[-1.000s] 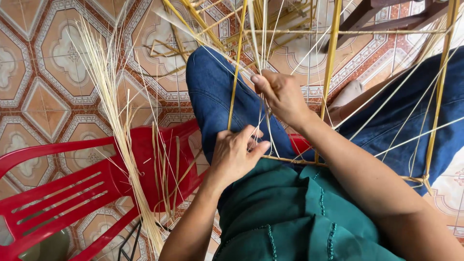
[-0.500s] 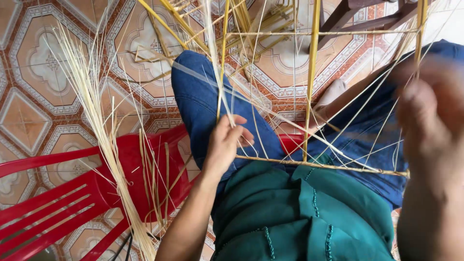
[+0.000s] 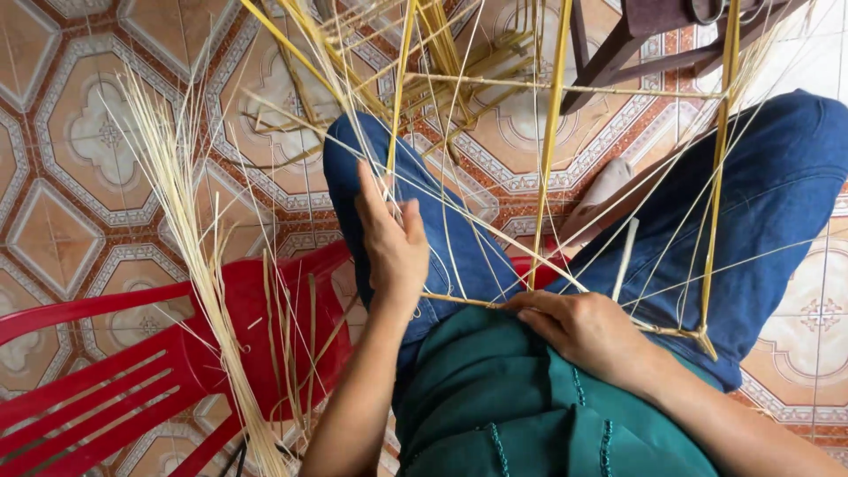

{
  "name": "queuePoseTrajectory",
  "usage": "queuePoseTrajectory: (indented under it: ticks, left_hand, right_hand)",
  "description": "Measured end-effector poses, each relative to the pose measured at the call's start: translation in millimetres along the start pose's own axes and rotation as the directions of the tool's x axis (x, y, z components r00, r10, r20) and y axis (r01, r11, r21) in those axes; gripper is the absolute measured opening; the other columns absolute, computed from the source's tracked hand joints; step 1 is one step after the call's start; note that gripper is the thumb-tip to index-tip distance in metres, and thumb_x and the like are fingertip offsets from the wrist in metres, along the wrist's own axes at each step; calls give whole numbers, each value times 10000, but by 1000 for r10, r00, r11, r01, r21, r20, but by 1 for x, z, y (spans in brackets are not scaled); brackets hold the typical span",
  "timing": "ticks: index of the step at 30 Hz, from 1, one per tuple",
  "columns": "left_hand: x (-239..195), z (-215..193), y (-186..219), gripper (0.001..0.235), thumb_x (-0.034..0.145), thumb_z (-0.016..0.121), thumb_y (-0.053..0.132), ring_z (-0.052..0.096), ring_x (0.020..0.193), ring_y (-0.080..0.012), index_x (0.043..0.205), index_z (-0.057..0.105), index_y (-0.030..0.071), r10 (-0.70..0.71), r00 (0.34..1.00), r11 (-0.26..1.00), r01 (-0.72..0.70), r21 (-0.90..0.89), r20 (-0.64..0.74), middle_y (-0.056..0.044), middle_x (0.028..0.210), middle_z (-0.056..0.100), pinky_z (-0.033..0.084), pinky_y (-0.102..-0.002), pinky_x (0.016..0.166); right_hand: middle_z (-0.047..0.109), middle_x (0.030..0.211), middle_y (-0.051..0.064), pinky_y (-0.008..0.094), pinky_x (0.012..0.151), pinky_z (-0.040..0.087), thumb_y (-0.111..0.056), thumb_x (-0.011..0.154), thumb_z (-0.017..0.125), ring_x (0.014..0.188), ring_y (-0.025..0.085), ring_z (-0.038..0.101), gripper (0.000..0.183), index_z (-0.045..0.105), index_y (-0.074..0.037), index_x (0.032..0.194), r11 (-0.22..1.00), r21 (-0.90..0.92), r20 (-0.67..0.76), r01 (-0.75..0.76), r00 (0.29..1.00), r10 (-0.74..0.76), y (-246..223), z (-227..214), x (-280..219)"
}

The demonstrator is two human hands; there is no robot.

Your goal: The person sits on a chair and weaves thin bamboo strips across a rectangular bamboo frame resting on their lap. They thread and pull strips over and under the frame bars, tighten the weave by hand, and reach for new strips from a pile beside the chair.

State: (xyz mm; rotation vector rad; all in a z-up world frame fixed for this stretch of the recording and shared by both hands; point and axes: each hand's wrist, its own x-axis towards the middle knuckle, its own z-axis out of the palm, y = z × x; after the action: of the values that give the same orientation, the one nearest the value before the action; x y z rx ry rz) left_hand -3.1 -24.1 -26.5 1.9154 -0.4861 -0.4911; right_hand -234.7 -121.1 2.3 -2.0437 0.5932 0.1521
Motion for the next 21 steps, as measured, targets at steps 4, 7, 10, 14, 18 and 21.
queuePoseTrajectory:
  ticks: [4, 7, 10, 14, 18, 21]
  left_hand:
    - [-14, -1, 19, 687, 852, 722, 160, 479, 1234, -357, 1458, 409, 72, 509, 860, 695, -390, 605, -30, -214, 1449, 448, 433, -466, 1030]
    - [-24, -4, 5, 561, 834, 795, 206, 436, 1334, -382, 1325, 530, 145, 571, 819, 523, -414, 745, 54, -162, 1445, 455, 371, -507, 1099]
    - [-27, -6, -14, 504, 869, 831, 236, 467, 1273, -333, 1297, 574, 163, 545, 835, 544, -422, 725, 77, -98, 1372, 495, 385, -487, 1060]
    - [-31, -12, -15, 627, 904, 842, 203, 522, 1190, -310, 1428, 516, 93, 599, 800, 617, -495, 612, 42, -126, 1326, 470, 463, -440, 1002]
    - [-35, -11, -28, 677, 927, 816, 134, 574, 1193, -310, 1490, 443, 78, 652, 757, 639, -571, 515, 31, -158, 1357, 424, 535, -405, 1005]
    - [-39, -14, -40, 659, 947, 806, 83, 586, 1118, -275, 1493, 438, 84, 697, 718, 636, -619, 461, 3, -186, 1396, 404, 548, -368, 948]
  right_hand:
    - [727, 734, 188, 468, 612, 571, -393, 910, 646, 678, 366, 714, 399, 719, -182, 1242, 951, -299, -7, -79, 997, 81, 7, 14, 13]
    - [726, 735, 190, 472, 597, 570, -371, 904, 646, 663, 371, 712, 369, 725, -151, 1190, 970, -242, -88, -33, 996, 12, 7, 19, 25]
    - [734, 761, 180, 462, 590, 573, -349, 908, 649, 653, 361, 715, 340, 718, -127, 1155, 983, -181, -174, 10, 984, -42, 13, 27, 38]
    - [727, 723, 182, 454, 611, 572, -368, 921, 669, 657, 346, 721, 365, 695, -123, 1190, 976, -193, -171, -97, 983, 64, 4, 21, 51]
    - [730, 725, 174, 444, 582, 573, -326, 908, 669, 647, 344, 720, 334, 713, -120, 1168, 995, -94, -246, 36, 968, -58, -1, 21, 50]
    - [746, 765, 163, 441, 573, 568, -317, 915, 663, 628, 334, 722, 294, 732, -120, 1122, 993, -15, -287, 119, 951, -118, -2, 22, 56]
